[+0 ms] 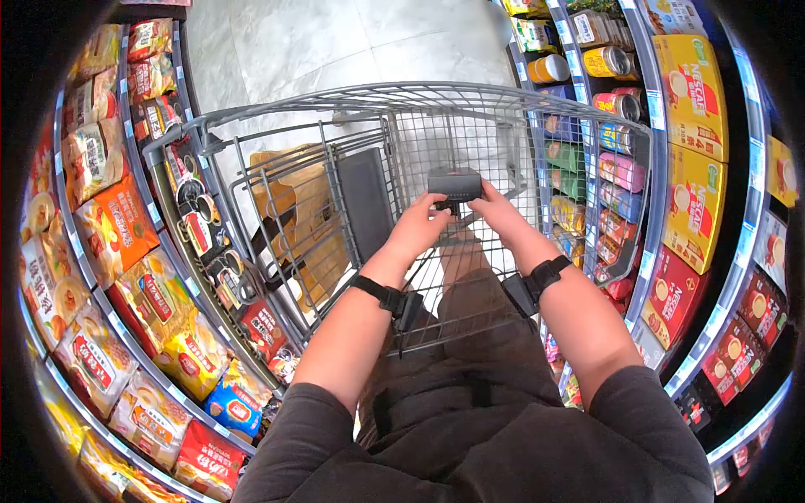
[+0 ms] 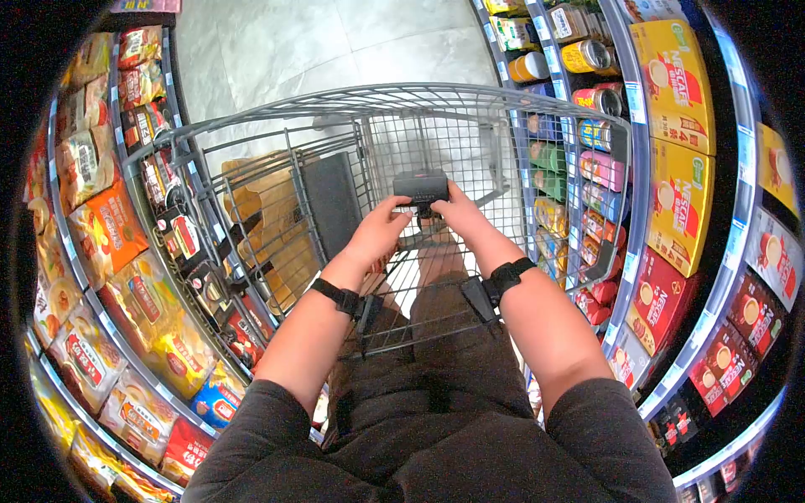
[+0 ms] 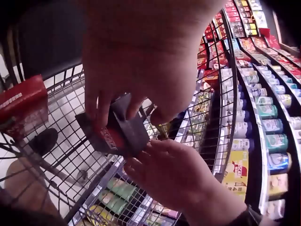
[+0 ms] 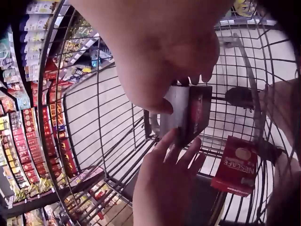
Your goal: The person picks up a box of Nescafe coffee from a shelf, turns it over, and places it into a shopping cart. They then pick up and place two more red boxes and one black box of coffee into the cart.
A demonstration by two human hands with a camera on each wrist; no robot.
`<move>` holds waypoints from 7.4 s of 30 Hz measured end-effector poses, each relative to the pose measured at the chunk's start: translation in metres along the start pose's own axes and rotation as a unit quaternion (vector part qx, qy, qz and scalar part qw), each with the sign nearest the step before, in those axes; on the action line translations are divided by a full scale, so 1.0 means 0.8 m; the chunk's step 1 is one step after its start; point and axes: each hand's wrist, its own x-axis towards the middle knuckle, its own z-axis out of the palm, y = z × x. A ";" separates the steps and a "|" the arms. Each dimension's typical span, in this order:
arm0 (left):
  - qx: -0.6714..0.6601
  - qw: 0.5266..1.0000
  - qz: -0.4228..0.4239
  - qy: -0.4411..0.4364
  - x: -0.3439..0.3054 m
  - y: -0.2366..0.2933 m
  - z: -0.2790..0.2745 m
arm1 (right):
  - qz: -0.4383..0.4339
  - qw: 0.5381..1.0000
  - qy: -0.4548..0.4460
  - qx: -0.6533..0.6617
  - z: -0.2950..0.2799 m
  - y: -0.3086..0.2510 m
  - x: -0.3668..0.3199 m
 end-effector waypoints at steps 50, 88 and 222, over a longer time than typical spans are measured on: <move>0.339 0.648 0.670 -0.129 -0.446 0.235 0.087 | -0.261 0.893 0.102 0.351 0.070 0.083 -0.687; 0.337 0.718 0.522 -0.314 -0.556 0.235 0.635 | -0.369 0.797 0.343 0.332 -0.148 0.454 -0.910; 0.059 0.937 0.282 0.196 -0.433 0.022 -0.186 | -0.212 0.934 0.193 0.212 0.021 0.110 -0.675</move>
